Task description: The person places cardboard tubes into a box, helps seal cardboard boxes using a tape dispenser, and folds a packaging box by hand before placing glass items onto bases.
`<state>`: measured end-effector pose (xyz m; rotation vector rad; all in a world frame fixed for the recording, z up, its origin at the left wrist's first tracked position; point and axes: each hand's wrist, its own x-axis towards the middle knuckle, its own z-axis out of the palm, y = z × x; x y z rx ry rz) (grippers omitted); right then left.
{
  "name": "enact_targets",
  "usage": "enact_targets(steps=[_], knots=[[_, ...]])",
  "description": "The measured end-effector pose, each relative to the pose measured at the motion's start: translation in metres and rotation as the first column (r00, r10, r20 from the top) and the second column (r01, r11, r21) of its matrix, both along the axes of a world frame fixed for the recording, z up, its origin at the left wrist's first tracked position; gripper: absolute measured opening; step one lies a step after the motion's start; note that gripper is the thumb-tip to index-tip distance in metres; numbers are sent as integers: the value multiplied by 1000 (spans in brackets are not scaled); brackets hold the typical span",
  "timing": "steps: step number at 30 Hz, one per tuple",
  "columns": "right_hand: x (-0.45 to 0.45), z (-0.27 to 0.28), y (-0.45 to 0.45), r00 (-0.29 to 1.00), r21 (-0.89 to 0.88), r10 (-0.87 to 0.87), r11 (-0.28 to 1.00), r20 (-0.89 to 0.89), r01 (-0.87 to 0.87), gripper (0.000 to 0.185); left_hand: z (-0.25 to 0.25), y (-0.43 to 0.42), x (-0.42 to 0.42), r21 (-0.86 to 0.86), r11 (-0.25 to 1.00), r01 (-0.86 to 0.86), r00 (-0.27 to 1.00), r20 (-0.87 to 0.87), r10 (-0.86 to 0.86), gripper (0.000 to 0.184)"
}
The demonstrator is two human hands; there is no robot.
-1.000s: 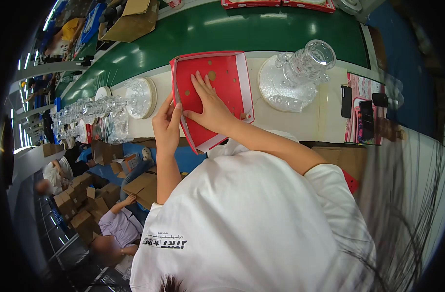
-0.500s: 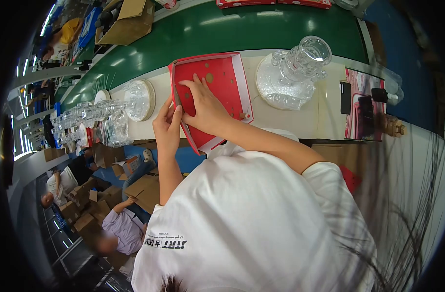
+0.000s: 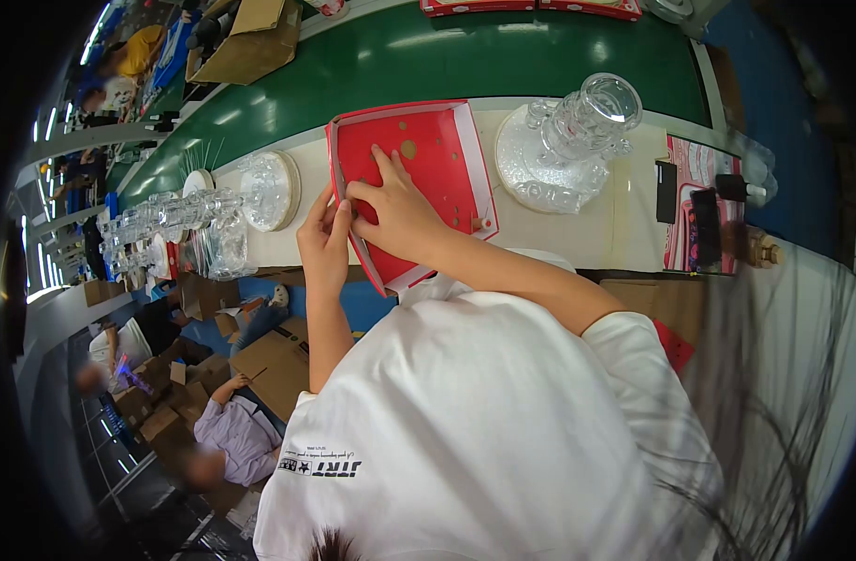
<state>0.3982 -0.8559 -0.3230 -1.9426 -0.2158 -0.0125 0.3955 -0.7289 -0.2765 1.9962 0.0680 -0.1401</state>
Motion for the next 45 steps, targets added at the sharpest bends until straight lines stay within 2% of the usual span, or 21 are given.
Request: enact_targets(steps=[4,8,12,15,17,19,20,21,22,24,26,27,28,29,30,33,35,38,41,45], knots=[[-2,-1,0,1000,-6,-11,1000,10,11,25,-2,1,-1,0,1000,-5,1000,-5,5,38],[-1,10,-6,984,-69,-29,997,175,41,26,-2,2,-5,22,1000,0,1000,-11,0,37],[5,11,-13,976,-223,59,975,211,-11,28,-5,6,1,42,999,27,998,50,-30,35],[11,6,-12,894,-300,161,953,418,-32,31,-10,16,6,90,996,7,995,100,-16,39],[19,1,-14,837,-365,259,928,482,-77,34,-10,19,6,234,969,83,990,89,-107,35],[26,-9,-14,747,-400,357,907,561,-132,36,-2,19,3,216,973,85,994,44,-97,36],[28,-10,-21,697,-429,424,885,579,-182,36,-1,16,0,262,960,96,987,102,-127,33],[31,-7,-24,686,-474,481,852,546,-220,34,-6,13,0,263,960,94,987,105,-125,32],[32,-15,-25,657,-504,514,833,551,-228,32,-35,17,-1,355,926,130,957,199,-211,33],[39,-28,-27,584,-544,559,809,589,-225,30,-43,14,-4,320,943,85,955,243,-169,38],[40,-29,-28,535,-572,608,779,587,-257,32,-30,14,-6,346,932,110,983,104,-154,41],[42,-29,-27,525,-589,632,760,570,-275,34,-27,18,-4,358,932,48,984,141,-105,41],[43,-27,-25,478,-597,656,746,584,-295,34,-25,20,-6,331,940,83,985,115,-128,41],[43,-25,-24,489,-604,668,734,560,-311,38,-25,21,-9,298,947,122,985,84,-153,42],[45,-24,-20,501,-609,678,723,538,-326,42,-27,23,-8,299,951,73,989,103,-109,42],[47,-27,-17,444,-633,728,680,523,-370,44,-40,30,-14,319,936,145,981,73,-177,42],[44,-28,-16,427,-642,745,663,513,-386,45,-43,29,-19,317,942,113,986,83,-147,41],[42,-23,-11,470,-668,763,631,444,-394,45,-43,33,-22,327,939,107,984,102,-147,40],[40,-21,-6,473,-656,757,641,452,-399,46,-44,35,-19,273,958,84,993,58,-103,39],[44,-14,3,449,-659,769,630,456,-410,47,-53,41,-20,321,945,60,979,166,-118,40]])
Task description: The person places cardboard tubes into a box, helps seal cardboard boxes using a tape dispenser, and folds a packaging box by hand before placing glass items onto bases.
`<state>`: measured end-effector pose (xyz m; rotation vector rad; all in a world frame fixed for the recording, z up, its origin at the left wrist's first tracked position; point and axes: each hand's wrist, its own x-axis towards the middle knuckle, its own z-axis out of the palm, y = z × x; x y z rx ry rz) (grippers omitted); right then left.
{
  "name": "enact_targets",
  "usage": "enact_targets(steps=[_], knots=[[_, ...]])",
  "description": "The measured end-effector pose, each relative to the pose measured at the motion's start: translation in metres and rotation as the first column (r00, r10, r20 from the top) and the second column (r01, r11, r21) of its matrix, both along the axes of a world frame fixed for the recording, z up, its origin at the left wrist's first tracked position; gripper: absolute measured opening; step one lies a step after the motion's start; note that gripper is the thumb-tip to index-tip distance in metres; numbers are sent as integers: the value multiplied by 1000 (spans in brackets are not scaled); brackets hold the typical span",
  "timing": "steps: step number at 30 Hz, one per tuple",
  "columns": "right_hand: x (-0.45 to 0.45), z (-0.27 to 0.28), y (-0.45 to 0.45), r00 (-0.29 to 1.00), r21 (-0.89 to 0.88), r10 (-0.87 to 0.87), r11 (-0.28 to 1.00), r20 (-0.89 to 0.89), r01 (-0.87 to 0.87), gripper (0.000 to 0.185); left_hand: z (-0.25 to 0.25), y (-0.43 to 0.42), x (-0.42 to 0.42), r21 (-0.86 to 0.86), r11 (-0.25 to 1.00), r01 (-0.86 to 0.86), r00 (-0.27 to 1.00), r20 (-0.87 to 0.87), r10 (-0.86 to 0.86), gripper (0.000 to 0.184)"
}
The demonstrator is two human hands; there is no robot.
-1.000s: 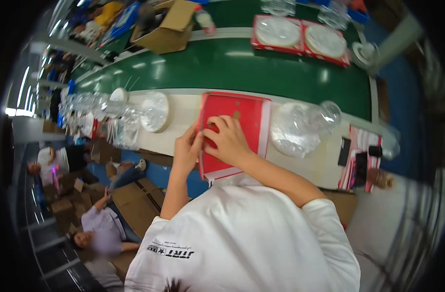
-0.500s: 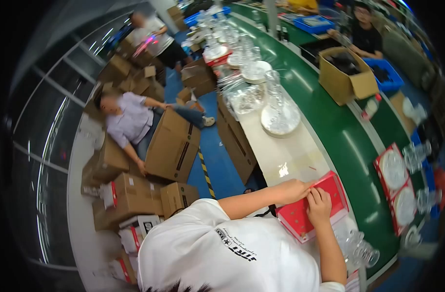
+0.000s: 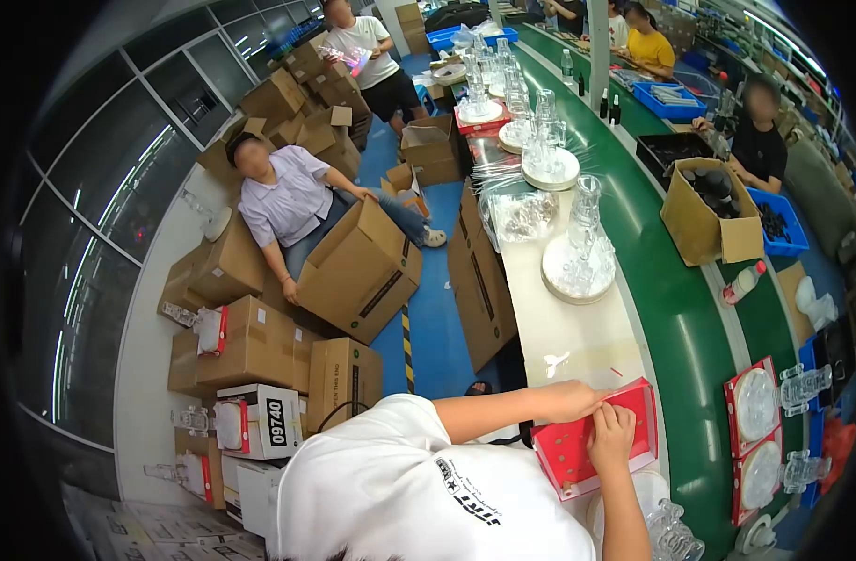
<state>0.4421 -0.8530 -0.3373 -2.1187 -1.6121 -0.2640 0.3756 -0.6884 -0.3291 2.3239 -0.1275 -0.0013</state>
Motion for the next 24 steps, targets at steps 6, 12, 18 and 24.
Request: enact_targets(steps=[6,12,18,24], knots=[[-6,2,-3,1000,-64,29,998,-2,-29,48,7,-6,-9,-71,997,-32,998,-49,29,37],[-4,16,10,1000,-77,15,997,-5,-15,44,10,6,-7,-89,990,-110,992,-65,105,29],[-9,11,17,986,-201,32,978,-162,-65,51,1,13,-16,-62,991,-118,983,-146,108,38],[-12,25,26,988,-232,72,967,-140,-104,50,-4,14,-22,-74,988,-139,979,-162,125,38]])
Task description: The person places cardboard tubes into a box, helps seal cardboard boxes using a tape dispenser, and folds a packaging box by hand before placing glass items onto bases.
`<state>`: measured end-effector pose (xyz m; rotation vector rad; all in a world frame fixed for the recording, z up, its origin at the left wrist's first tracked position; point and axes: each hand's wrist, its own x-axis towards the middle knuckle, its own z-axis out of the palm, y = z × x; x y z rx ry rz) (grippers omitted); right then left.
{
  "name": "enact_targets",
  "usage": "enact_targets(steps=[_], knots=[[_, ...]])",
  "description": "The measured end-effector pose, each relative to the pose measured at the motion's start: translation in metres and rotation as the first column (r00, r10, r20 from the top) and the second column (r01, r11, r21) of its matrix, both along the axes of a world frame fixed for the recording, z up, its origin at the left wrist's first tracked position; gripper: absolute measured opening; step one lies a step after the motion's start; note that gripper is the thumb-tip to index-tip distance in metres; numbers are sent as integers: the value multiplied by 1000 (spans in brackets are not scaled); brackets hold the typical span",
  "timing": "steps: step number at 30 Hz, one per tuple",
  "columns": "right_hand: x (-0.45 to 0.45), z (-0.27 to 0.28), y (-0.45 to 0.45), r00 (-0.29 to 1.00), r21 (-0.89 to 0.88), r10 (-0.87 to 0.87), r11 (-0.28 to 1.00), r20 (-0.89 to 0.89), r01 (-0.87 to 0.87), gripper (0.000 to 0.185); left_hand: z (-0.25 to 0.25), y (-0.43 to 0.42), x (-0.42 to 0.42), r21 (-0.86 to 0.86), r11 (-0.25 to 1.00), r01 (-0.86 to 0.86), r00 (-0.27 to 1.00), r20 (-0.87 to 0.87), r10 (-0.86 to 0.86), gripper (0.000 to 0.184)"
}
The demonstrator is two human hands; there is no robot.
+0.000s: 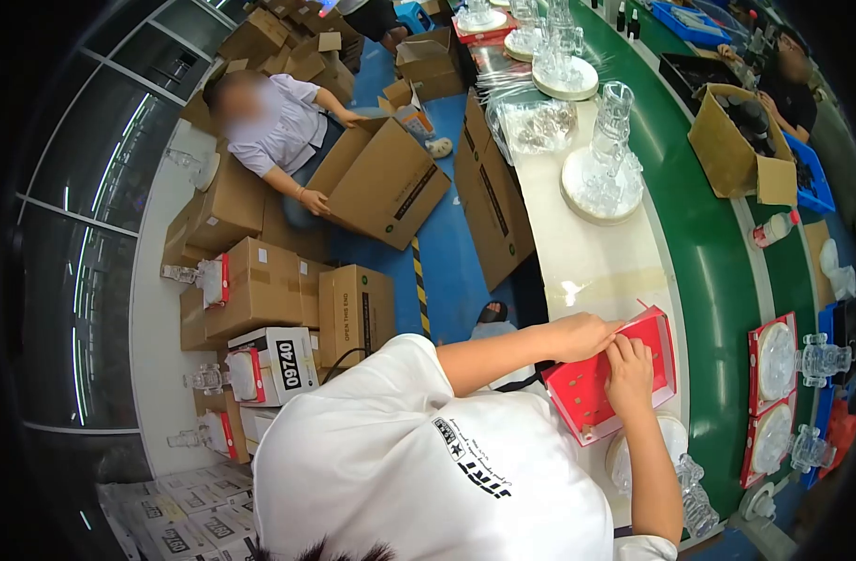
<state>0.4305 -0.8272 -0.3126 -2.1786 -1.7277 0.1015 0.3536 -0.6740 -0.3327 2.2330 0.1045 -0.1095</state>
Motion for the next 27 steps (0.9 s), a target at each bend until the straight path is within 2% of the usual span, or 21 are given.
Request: enact_targets(steps=[4,6,7,8,9,10,11,13,15,17,20,25,27], knots=[[5,-13,2,999,41,17,999,27,-18,50,0,-4,-3,-34,996,-79,994,67,81,32],[5,-19,-8,999,39,25,999,22,-26,51,-9,-3,-1,64,997,48,997,55,-51,28],[5,-18,-7,999,20,31,999,11,-31,52,-12,-4,-1,45,999,26,999,38,-28,25],[1,-17,-9,999,37,32,999,43,-34,54,-15,-2,-3,143,981,134,984,94,-148,24],[2,-26,-12,999,70,31,997,15,-32,51,-25,-3,-5,223,964,144,966,181,-186,23],[0,-22,-11,1000,35,16,999,-26,-15,46,-15,-2,-8,182,976,118,985,101,-138,29],[-3,-15,-11,999,13,18,1000,-36,-17,43,-3,-3,-12,3,1000,-6,997,71,5,36],[-8,-15,-16,998,-24,-27,999,-53,25,41,4,-3,-17,-64,998,-29,997,66,33,38],[-11,-20,-17,989,-55,16,998,-150,-24,50,6,-6,-19,-63,998,-13,999,40,16,38],[-16,-25,-18,986,-46,-13,999,-163,5,49,12,-7,-23,-40,999,-15,1000,10,15,39],[-21,-29,-23,985,-20,-15,1000,-174,12,47,22,-10,-24,-93,994,-49,997,-62,43,39],[-20,-17,-23,985,31,47,999,-163,-43,44,25,-12,-28,-126,990,-61,998,-27,58,39],[-21,-8,-23,988,15,69,998,-136,-67,43,32,-12,-28,-167,984,-67,993,-111,48,40]])
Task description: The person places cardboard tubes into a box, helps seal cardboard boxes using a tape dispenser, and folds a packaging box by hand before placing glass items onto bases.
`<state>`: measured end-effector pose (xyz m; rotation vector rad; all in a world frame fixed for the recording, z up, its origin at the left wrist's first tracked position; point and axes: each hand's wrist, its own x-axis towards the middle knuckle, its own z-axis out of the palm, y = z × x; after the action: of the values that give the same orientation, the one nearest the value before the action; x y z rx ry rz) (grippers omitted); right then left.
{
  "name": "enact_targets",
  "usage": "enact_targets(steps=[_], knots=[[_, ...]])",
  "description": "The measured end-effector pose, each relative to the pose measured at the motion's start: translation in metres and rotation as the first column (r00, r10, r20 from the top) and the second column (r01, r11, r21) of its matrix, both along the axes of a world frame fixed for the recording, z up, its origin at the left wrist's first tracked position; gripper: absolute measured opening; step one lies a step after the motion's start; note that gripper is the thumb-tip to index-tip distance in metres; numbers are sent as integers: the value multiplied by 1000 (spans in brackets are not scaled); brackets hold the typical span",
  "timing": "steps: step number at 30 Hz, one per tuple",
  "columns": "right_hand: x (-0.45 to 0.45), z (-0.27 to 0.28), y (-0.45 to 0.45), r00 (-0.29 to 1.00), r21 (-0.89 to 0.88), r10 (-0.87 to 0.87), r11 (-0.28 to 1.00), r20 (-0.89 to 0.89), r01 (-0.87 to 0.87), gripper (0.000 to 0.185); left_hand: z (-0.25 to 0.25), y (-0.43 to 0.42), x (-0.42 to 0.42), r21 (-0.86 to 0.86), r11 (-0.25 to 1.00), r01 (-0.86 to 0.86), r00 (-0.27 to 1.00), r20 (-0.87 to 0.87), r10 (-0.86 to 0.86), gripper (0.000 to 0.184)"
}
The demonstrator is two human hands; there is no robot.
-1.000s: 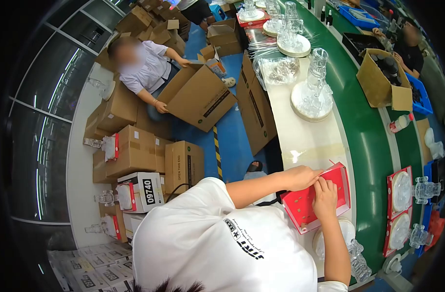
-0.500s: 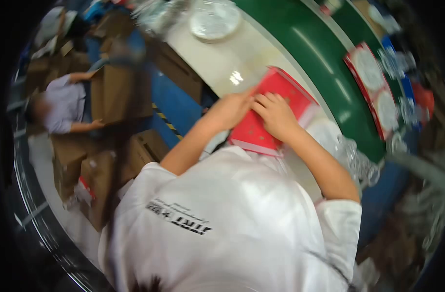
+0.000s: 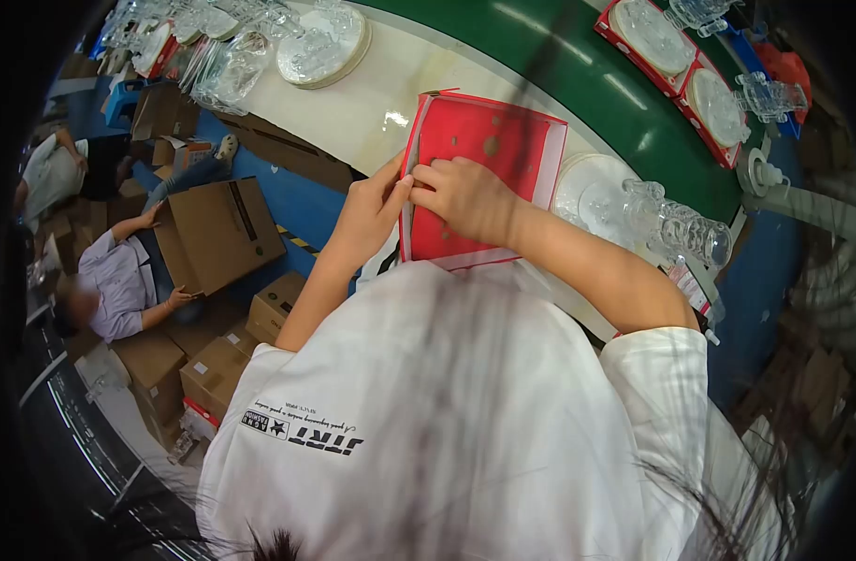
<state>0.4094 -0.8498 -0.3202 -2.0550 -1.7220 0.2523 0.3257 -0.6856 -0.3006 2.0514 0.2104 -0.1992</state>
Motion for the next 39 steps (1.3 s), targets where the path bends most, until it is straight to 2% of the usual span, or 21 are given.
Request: enact_targets(steps=[2,5,13,18,20,22,25,30,33,34,37,39], knots=[[-5,-2,0,1000,-26,-24,999,-5,24,42,0,0,0,-24,1000,0,999,-45,-1,41],[-10,-5,-1,997,-81,-73,994,-8,72,40,-8,-3,-2,-152,988,-36,994,101,51,43],[-3,8,-4,1000,-109,18,994,21,-15,34,2,-4,-3,-51,999,-9,998,-61,5,44],[-6,5,-4,1000,-202,9,979,-7,-11,36,-7,-5,-8,-123,992,-32,999,-22,30,48],[-8,1,-4,1000,-229,6,974,16,-2,42,-8,-3,-14,-185,982,-40,991,-135,15,55],[-4,7,-3,1000,-243,19,970,-15,-22,38,-10,-5,-22,-216,975,-45,981,-192,3,59],[2,10,-2,996,-262,43,963,-78,-62,31,-17,-10,-39,-466,884,36,920,-329,-212,77],[4,8,-5,993,-289,60,954,-100,-87,34,-29,-16,-50,-463,882,89,881,-377,-287,91],[-1,11,-2,995,-329,42,942,-95,-72,34,-48,-19,-57,-291,940,180,942,-225,-250,97],[-3,10,-2,995,-323,23,945,-99,-54,35,-52,-19,-57,-291,940,179,942,-225,-249,97],[-6,7,-2,993,-313,-8,949,-115,-28,35,-60,-20,-59,-176,948,264,958,-69,-279,97],[1,8,-5,987,-280,21,958,-158,-65,35,-64,-21,-58,-219,944,246,957,-98,-272,97]])
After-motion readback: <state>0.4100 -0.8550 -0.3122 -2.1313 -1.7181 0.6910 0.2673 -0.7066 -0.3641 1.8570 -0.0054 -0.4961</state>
